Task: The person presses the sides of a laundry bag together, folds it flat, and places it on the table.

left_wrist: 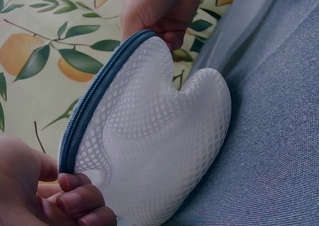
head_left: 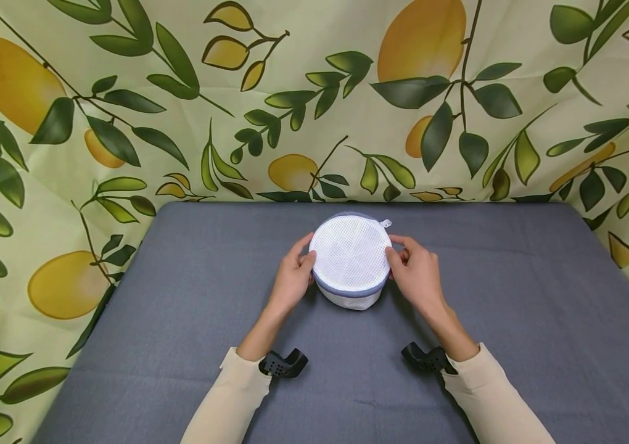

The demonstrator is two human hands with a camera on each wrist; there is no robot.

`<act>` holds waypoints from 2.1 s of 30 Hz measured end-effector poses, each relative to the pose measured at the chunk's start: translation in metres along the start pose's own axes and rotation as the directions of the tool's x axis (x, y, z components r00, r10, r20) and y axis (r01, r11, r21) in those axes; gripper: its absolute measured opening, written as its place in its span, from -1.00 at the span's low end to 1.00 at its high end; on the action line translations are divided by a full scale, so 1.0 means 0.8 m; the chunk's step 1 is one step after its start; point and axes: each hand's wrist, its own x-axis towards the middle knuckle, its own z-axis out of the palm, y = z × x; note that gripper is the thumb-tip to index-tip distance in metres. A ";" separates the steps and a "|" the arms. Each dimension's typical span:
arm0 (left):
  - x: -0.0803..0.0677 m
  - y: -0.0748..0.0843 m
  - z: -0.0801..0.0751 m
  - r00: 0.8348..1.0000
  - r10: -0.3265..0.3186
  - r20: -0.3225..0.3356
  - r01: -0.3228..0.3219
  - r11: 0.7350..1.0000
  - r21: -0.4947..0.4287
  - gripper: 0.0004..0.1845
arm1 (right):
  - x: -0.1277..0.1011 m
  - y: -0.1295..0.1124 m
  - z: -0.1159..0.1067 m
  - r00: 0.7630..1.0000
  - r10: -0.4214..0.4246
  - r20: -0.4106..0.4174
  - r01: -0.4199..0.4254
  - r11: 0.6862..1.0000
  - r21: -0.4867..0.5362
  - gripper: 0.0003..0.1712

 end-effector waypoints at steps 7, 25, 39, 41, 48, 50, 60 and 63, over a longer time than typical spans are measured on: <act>0.002 -0.002 -0.001 1.000 -0.002 0.030 0.001 0.999 0.034 -0.52 | -0.001 0.000 0.002 0.999 -0.028 -0.018 0.028 0.999 -0.026 -0.68; 0.005 -0.013 -0.001 0.998 -0.035 0.059 0.031 0.996 0.081 -0.53 | -0.001 0.010 0.008 0.999 -0.053 -0.002 0.053 0.996 -0.066 -0.72; 0.003 -0.019 -0.002 1.000 -0.005 0.029 0.000 0.988 0.155 -0.55 | -0.002 0.014 0.012 0.998 -0.050 0.039 0.053 0.995 -0.081 -0.73; 0.004 -0.020 -0.002 1.000 -0.001 0.030 -0.004 0.985 0.171 -0.55 | -0.002 0.014 0.012 0.998 -0.052 0.043 0.055 0.995 -0.083 -0.74; 0.006 -0.025 -0.003 0.999 0.021 0.038 -0.029 0.976 0.215 -0.54 | -0.002 0.015 0.014 0.997 -0.064 0.047 0.069 0.993 -0.097 -0.73; 0.006 -0.026 -0.004 0.999 0.028 0.042 -0.037 0.975 0.220 -0.54 | -0.002 0.016 0.014 0.996 -0.070 0.046 0.075 0.992 -0.106 -0.73; 0.006 -0.030 -0.005 0.998 0.043 0.042 -0.052 0.962 0.268 -0.54 | -0.001 0.016 0.017 0.995 -0.069 0.065 0.077 0.988 -0.136 -0.71; 0.006 -0.030 -0.005 0.998 0.054 0.043 -0.064 0.958 0.279 -0.54 | 0.000 0.016 0.017 0.995 -0.065 0.073 0.075 0.986 -0.147 -0.72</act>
